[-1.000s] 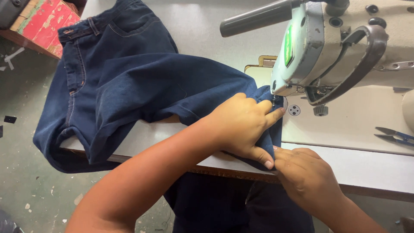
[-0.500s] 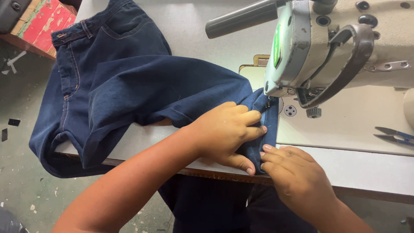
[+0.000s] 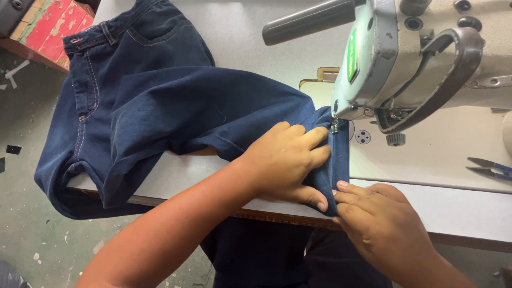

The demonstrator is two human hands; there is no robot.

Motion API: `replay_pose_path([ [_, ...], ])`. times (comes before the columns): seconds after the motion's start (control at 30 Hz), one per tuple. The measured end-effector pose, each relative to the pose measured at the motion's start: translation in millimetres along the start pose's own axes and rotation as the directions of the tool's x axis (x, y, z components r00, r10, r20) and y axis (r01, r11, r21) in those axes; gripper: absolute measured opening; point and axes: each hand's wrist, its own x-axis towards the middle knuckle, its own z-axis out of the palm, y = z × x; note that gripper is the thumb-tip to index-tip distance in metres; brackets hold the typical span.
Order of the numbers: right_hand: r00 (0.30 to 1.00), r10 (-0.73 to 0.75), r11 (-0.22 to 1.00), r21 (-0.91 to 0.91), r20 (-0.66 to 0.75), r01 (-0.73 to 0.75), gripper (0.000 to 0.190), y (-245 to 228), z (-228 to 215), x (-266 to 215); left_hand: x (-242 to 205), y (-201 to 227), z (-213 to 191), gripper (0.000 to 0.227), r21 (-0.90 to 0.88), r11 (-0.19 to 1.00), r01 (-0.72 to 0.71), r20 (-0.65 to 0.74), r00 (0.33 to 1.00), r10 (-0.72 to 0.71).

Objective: Folding and sewing the hem of a pair of denim pants using an industrial sewing machine.

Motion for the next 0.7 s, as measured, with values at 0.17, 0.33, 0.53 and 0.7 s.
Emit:
replay_pose_path([
  [0.17,0.998,0.019,1.0,0.019,0.063,-0.02,0.016,5,-1,-4,-3,2,1,0.09,-0.046,0.998,0.031,-0.001,1.0,-0.031],
  [0.33,0.999,0.02,1.0,0.02,0.04,-0.021,0.012,2,-3,1,-3,-5,3,0.085,-0.104,0.995,0.005,-0.048,0.999,-0.01],
  [0.53,0.999,0.034,0.999,-0.028,0.032,-0.033,0.013,5,1,3,-2,-11,3,0.085,-0.115,0.993,-0.013,-0.055,0.998,0.007],
  [0.7,0.998,0.054,0.999,0.0,0.023,-0.054,0.009,8,2,8,1,-20,5,0.084,-0.113,0.993,-0.021,-0.052,0.999,0.015],
])
